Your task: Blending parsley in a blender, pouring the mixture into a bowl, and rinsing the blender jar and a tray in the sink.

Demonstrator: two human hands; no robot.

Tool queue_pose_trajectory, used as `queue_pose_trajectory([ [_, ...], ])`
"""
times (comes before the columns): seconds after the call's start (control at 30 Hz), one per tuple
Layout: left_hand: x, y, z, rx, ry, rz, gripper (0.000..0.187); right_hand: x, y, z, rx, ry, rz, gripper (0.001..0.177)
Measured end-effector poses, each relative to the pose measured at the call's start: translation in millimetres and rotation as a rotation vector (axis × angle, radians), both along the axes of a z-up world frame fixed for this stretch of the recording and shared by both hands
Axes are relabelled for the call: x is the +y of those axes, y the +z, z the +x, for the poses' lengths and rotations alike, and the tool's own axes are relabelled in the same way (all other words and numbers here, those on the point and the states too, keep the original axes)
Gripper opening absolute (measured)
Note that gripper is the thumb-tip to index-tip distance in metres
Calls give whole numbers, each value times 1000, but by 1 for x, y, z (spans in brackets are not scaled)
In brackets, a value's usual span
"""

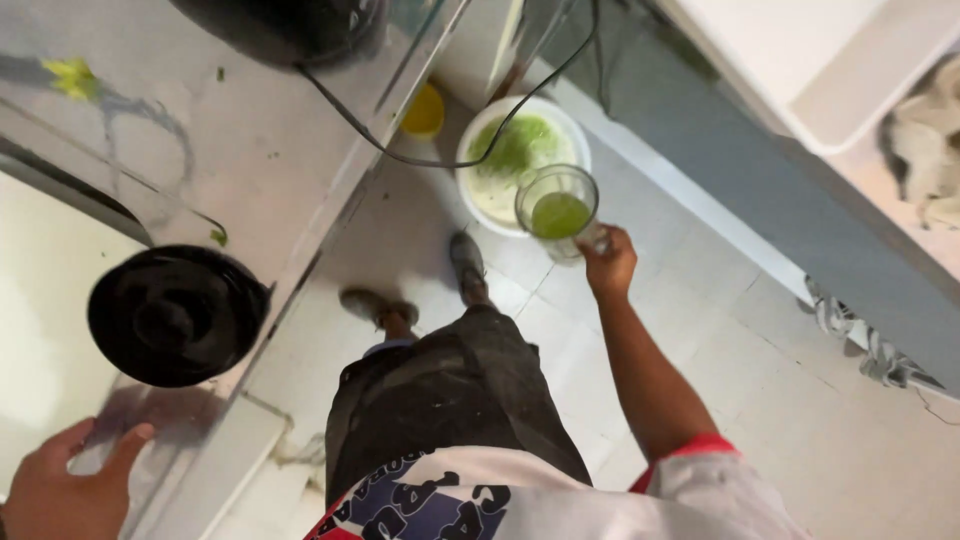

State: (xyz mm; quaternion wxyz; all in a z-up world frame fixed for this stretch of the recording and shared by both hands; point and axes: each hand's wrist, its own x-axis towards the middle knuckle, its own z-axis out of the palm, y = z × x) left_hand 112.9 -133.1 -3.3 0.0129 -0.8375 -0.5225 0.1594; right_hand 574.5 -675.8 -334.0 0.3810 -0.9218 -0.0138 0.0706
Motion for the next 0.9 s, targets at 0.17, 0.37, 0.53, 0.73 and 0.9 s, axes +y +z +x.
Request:
queue_pose_trajectory([
  [0.17,-18,10,9,-113,-57,27,66,31,-32,46,298,-22,-224,35],
  [0.37,-53,41,81,-186,259,-51,59,39,-78,83,478,110,-464,48],
  [0.53,-56,43,86,-237,296,-97,58,62,-62,103,692,217,-635,58],
  [0.73,-32,18,41,-219,255,-105,63,78,-63,122,755,311,-739,59],
  [0.9,-36,30,55,-265,308,-124,63,91,-64,135,733,373,-801,73],
])
